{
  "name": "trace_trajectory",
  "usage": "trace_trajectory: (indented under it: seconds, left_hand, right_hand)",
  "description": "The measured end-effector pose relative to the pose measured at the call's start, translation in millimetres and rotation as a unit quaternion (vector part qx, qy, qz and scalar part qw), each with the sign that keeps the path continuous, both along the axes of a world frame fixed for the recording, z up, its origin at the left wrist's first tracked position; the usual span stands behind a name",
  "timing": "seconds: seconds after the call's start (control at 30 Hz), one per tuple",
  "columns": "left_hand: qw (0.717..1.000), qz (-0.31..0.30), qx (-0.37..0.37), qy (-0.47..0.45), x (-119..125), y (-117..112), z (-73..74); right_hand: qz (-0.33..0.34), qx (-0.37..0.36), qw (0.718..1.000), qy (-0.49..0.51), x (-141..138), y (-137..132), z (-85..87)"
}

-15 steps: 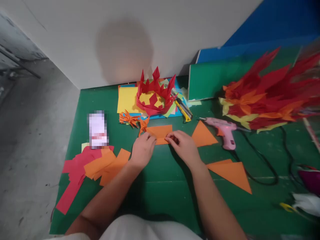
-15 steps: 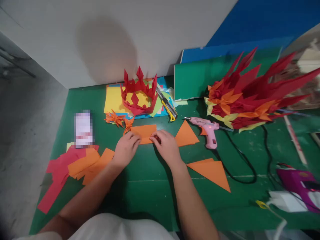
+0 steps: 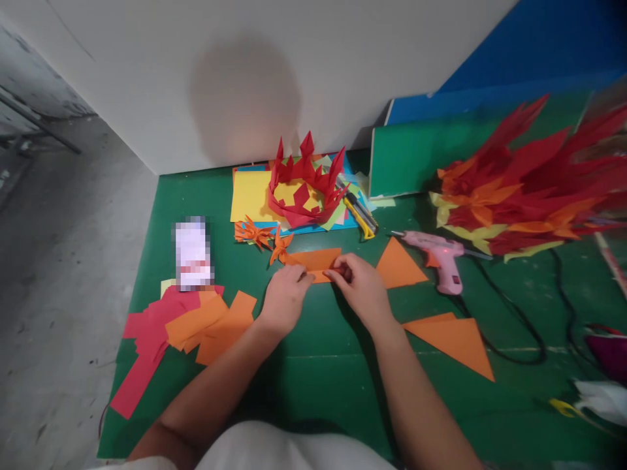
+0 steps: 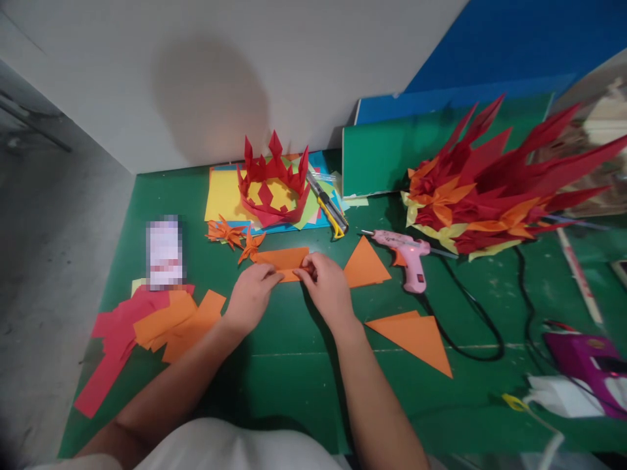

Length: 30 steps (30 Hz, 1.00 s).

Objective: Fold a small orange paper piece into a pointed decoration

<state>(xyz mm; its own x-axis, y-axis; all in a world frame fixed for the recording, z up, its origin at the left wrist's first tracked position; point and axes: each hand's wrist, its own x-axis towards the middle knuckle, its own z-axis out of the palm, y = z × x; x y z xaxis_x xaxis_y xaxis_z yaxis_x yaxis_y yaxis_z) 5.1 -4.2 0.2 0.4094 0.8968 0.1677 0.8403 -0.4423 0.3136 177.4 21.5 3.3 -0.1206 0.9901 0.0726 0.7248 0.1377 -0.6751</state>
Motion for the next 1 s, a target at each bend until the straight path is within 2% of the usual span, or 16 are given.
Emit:
trace_trajectory:
  seconds: [0.23,0.4,0.7,1.0]
  left_hand:
    - [0.989,0.031,-0.043,0.138,22.5,-21.8,20.2]
    - [0.976,0.043,-0.056,0.204,36.5,-37.0,26.9]
    - [0.974,0.026,-0.079,0.208,31.7,-32.3,31.5]
    - [0.978,0.022,-0.08,0.19,31.6,-32.1,26.8]
  right_hand:
    - [-0.02,-0.008,1.0,-0.001,-0.5,-1.1,0.1]
    - [-0.03,-0.001,1.0,0.0,-1.4,-1.9,0.4]
    - [-0.023,0.024,0.999,-0.011,1.1,-4.9,-2.0]
    - [0.019,0.004,1.0,0.01,7.9,-2.6,0.3]
